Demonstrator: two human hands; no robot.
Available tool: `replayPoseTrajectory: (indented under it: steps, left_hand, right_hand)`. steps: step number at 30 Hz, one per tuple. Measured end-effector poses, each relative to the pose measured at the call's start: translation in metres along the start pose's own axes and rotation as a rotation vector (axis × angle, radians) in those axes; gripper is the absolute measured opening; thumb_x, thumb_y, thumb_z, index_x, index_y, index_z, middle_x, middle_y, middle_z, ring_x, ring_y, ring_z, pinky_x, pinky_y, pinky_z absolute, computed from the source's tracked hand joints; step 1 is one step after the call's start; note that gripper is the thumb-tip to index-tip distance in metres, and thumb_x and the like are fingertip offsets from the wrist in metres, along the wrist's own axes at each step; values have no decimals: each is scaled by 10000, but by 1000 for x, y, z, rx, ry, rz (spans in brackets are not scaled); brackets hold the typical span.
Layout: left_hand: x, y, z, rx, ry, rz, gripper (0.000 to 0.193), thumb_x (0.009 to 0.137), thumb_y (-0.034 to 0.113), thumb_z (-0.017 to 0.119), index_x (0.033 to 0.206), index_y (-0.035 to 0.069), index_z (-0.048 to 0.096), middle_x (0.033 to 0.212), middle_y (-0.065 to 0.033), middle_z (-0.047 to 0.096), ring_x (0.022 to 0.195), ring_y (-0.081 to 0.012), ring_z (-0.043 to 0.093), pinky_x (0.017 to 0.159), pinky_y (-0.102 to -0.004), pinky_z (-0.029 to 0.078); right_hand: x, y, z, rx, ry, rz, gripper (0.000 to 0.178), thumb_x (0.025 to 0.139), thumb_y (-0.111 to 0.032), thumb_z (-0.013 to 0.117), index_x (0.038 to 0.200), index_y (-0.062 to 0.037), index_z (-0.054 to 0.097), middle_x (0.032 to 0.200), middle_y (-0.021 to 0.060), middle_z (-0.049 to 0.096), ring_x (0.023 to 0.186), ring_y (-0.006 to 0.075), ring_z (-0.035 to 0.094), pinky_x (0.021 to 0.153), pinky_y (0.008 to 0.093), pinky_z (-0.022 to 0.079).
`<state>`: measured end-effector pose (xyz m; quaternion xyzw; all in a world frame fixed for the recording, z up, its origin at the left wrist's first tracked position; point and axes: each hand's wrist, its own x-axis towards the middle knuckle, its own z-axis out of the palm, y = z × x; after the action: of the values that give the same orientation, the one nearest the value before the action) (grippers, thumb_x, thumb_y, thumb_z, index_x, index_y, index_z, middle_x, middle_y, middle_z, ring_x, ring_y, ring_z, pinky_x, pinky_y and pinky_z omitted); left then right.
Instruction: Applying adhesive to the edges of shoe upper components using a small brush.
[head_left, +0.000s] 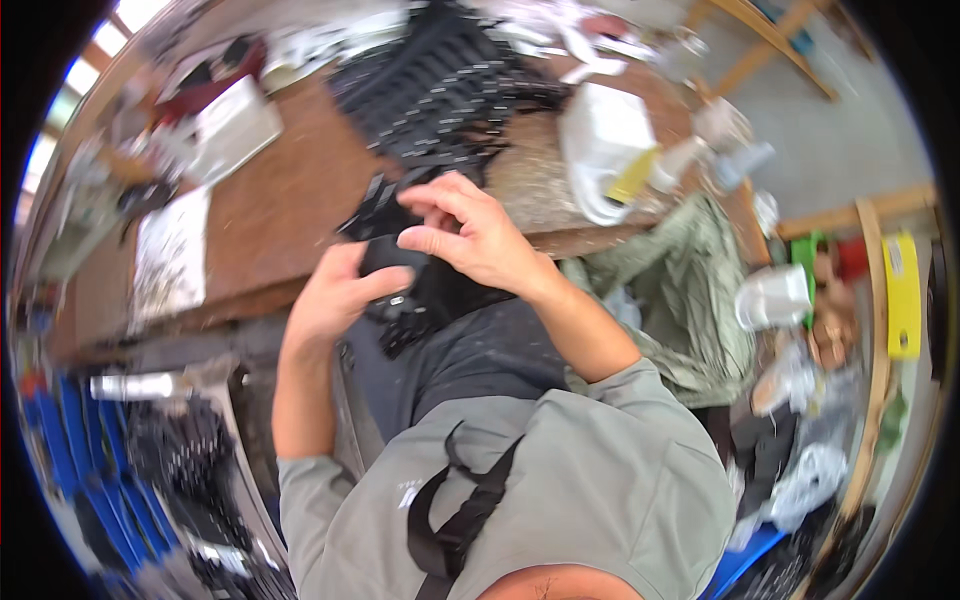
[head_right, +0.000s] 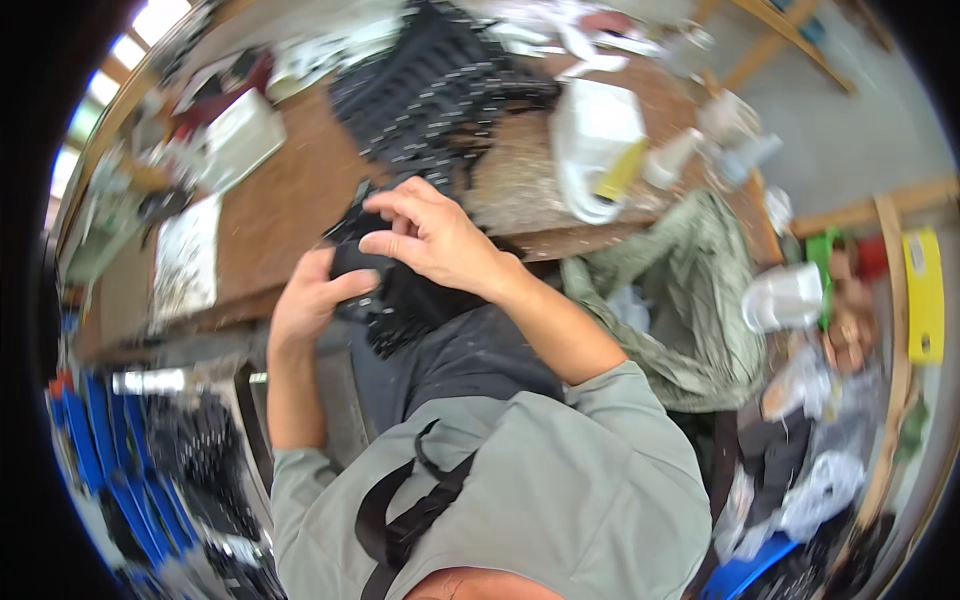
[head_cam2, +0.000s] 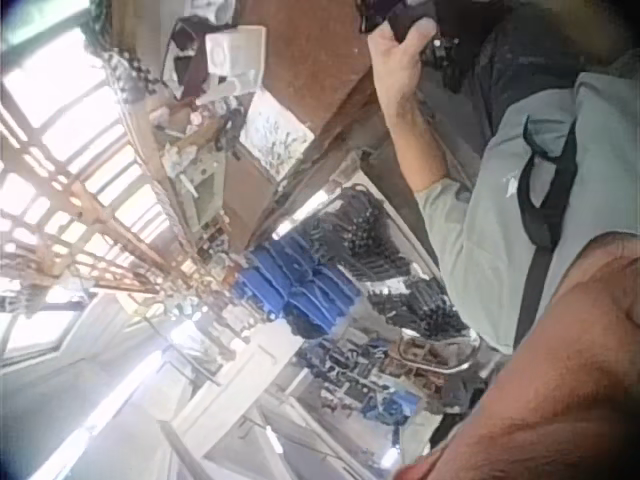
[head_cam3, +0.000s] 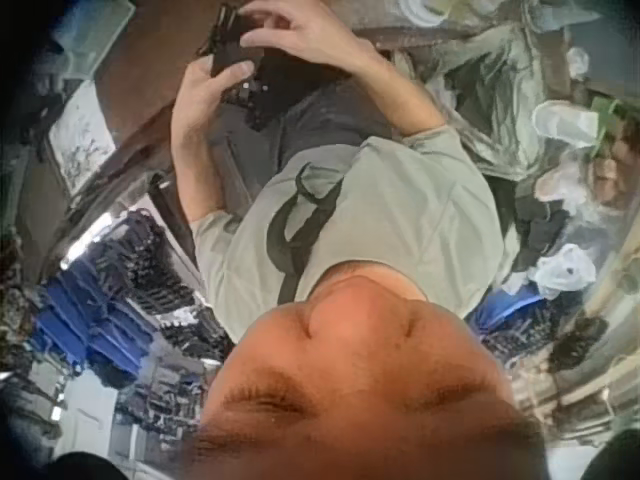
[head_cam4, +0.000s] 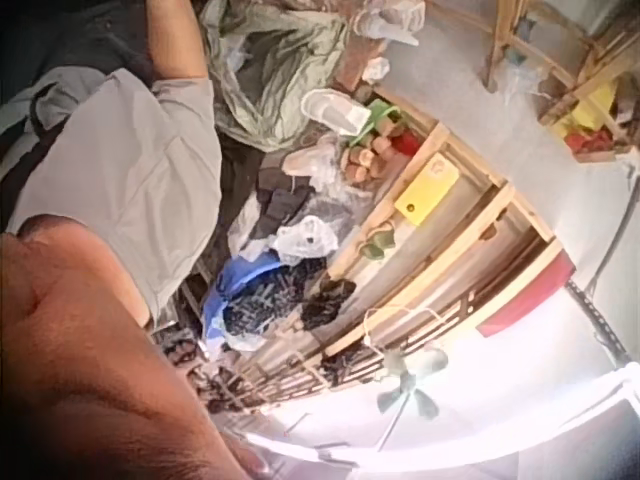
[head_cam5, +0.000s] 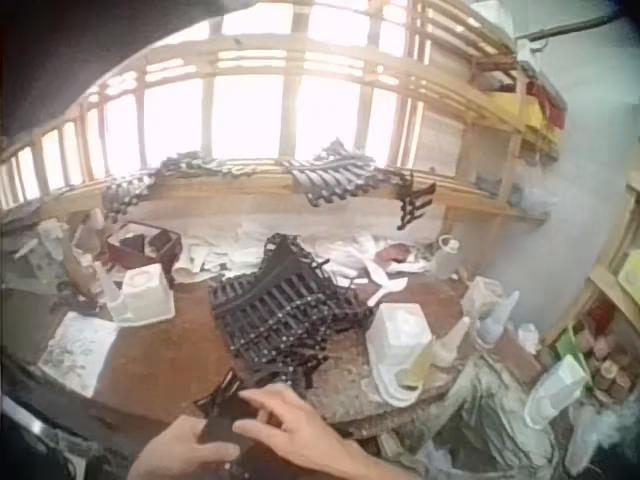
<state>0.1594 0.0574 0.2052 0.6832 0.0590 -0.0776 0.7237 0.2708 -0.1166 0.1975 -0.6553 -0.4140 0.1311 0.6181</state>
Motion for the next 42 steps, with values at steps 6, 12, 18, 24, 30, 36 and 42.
replayPoseTrajectory:
  steps: [6, 12, 18, 24, 30, 36, 42]
  left_hand:
    - [21, 14, 4, -78, 27, -29, 177, 811, 82, 674, 954, -23, 665, 831, 1, 651, 732, -61, 573, 681, -217, 453]
    - [52, 12, 25, -32, -67, -78, 165, 815, 84, 675, 944, -17, 659, 784, 38, 605, 708, -44, 511, 653, -203, 419]
    - [48, 12, 27, -80, -31, -152, 207, 808, 90, 685, 973, -30, 648, 834, 29, 606, 741, -49, 510, 671, -201, 416]
    - [56, 4, 29, -106, -43, -170, 229, 797, 90, 700, 989, -26, 655, 819, 25, 621, 745, -60, 532, 691, -215, 435]
    - [57, 7, 26, -166, -41, -131, 251, 789, 90, 708, 1008, -24, 665, 878, -8, 661, 772, -73, 570, 723, -223, 455]
    - [53, 7, 29, -181, 1, -126, 241, 785, 83, 702, 1002, -16, 665, 878, -5, 657, 767, -76, 573, 717, -222, 458]
    - [63, 11, 33, -159, -69, -172, 214, 781, 86, 695, 973, -4, 666, 841, 24, 634, 768, -59, 548, 714, -227, 444]
  right_hand:
    - [-75, 20, -163, -337, 947, 89, 372, 804, -185, 736, 1079, -6, 560, 895, 31, 555, 718, 92, 513, 662, 236, 463]
    - [-78, 61, -220, -630, 663, 412, 345, 825, -145, 709, 1074, 21, 538, 835, 28, 579, 723, 92, 537, 642, 210, 447]
    - [-84, 8, -214, -266, 737, 249, 149, 867, -107, 658, 941, -5, 577, 766, 46, 617, 572, 71, 550, 534, 202, 446]
    - [-114, 42, -219, -751, 310, -77, 230, 795, -18, 685, 1021, -52, 663, 857, 51, 646, 741, 162, 645, 633, 274, 527]
    - [-131, 29, -210, -825, 370, 141, 184, 793, -58, 685, 977, -51, 697, 821, 63, 659, 715, 154, 636, 624, 290, 522]
    - [-136, 83, -196, 209, 892, 491, 235, 860, -128, 651, 1020, 40, 618, 810, 99, 665, 583, 135, 629, 527, 239, 503]
    - [-135, 38, -200, -776, 531, 129, 183, 861, -36, 621, 1022, 49, 642, 921, 72, 630, 823, 144, 579, 744, 242, 440]
